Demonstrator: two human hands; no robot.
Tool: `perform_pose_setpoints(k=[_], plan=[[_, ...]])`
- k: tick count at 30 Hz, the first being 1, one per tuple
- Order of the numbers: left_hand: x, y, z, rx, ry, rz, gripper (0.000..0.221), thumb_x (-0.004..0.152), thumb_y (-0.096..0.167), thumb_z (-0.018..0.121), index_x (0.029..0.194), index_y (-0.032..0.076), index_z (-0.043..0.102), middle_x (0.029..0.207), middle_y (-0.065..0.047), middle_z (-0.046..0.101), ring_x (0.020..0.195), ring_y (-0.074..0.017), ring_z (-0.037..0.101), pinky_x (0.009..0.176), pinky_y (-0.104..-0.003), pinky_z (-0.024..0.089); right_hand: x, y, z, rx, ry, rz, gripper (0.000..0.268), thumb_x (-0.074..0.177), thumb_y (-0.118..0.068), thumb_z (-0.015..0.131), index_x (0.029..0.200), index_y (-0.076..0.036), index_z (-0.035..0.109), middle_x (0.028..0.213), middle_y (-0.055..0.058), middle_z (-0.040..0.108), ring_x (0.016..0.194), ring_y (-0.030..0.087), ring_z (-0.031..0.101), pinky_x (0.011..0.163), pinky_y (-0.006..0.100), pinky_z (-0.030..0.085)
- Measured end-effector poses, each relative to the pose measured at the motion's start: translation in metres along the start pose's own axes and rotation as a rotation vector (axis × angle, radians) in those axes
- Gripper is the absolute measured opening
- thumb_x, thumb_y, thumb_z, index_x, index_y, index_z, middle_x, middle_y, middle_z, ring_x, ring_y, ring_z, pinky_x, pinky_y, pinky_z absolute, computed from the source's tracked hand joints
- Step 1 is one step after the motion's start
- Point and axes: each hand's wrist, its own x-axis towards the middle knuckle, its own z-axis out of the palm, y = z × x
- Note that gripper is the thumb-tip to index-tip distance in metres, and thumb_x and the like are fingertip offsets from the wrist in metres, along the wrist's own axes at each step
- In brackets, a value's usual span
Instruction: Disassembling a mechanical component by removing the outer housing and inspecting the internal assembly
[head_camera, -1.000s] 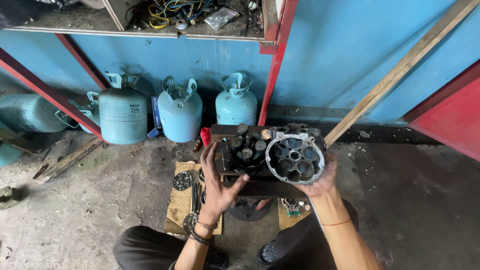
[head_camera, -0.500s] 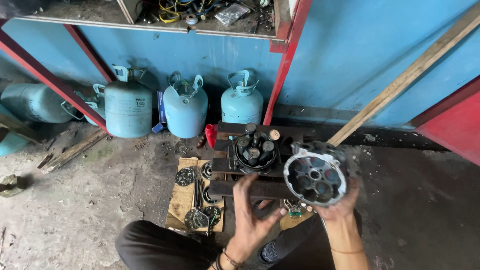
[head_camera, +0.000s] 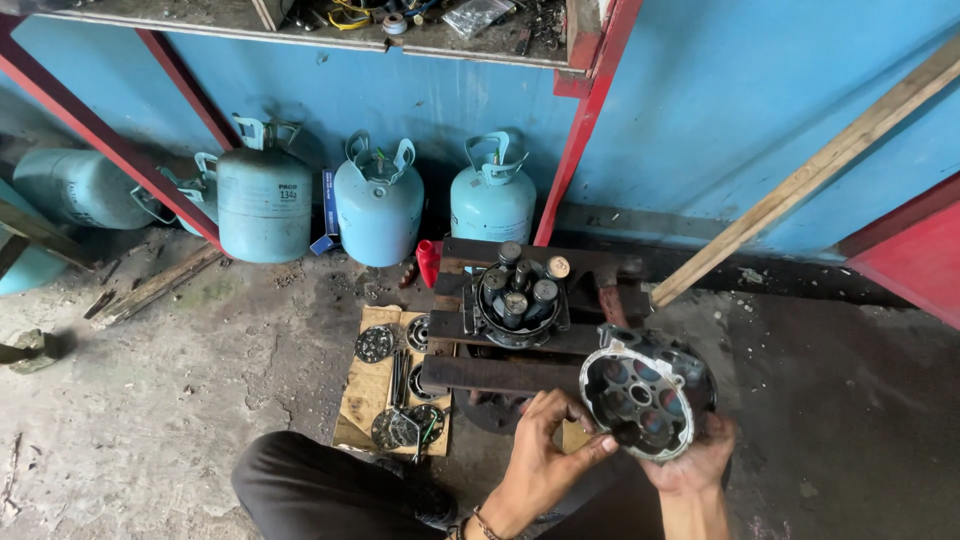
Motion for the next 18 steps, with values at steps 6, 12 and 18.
perform_pose_setpoints(k=[6, 12, 18], plan=[[-0.003, -0.015, 0.001, -0.160, -0.015, -0.048, 0.037, 0.080, 0.016, 0.086, 0.072, 0.010, 0.050, 0.078, -0.002, 0.060, 0.072, -0.0145, 0.056, 0.074, -0.030, 0.051, -0.006, 0.016, 0.017, 0.044, 0.077, -0.046, 0.064, 0.075, -0.023, 0.069, 0.133, 0.004, 0.059, 0.121, 0.022, 0.069, 0.103, 0.038, 0.069, 0.080, 0.054, 0.062], [0.000, -0.039, -0.002, -0.308, -0.051, -0.114, 0.034, 0.081, 0.015, 0.086, 0.074, 0.011, 0.052, 0.077, -0.001, 0.061, 0.072, -0.0120, 0.056, 0.076, -0.028, 0.051, 0.001, 0.025, 0.018, 0.058, 0.103, -0.039, 0.052, 0.078, -0.024, 0.066, 0.124, 0.000, 0.067, 0.117, 0.018, 0.072, 0.102, 0.033, 0.070, 0.084, 0.051, 0.058], [0.009, -0.043, -0.006, -0.337, -0.015, -0.143, 0.032, 0.081, 0.015, 0.087, 0.075, 0.009, 0.056, 0.075, 0.000, 0.060, 0.068, -0.0096, 0.049, 0.067, -0.024, 0.044, 0.018, 0.037, 0.042, 0.045, 0.241, -0.040, 0.057, 0.081, -0.035, 0.060, 0.127, -0.002, 0.064, 0.108, 0.012, 0.072, 0.085, 0.025, 0.071, 0.061, 0.037, 0.063]])
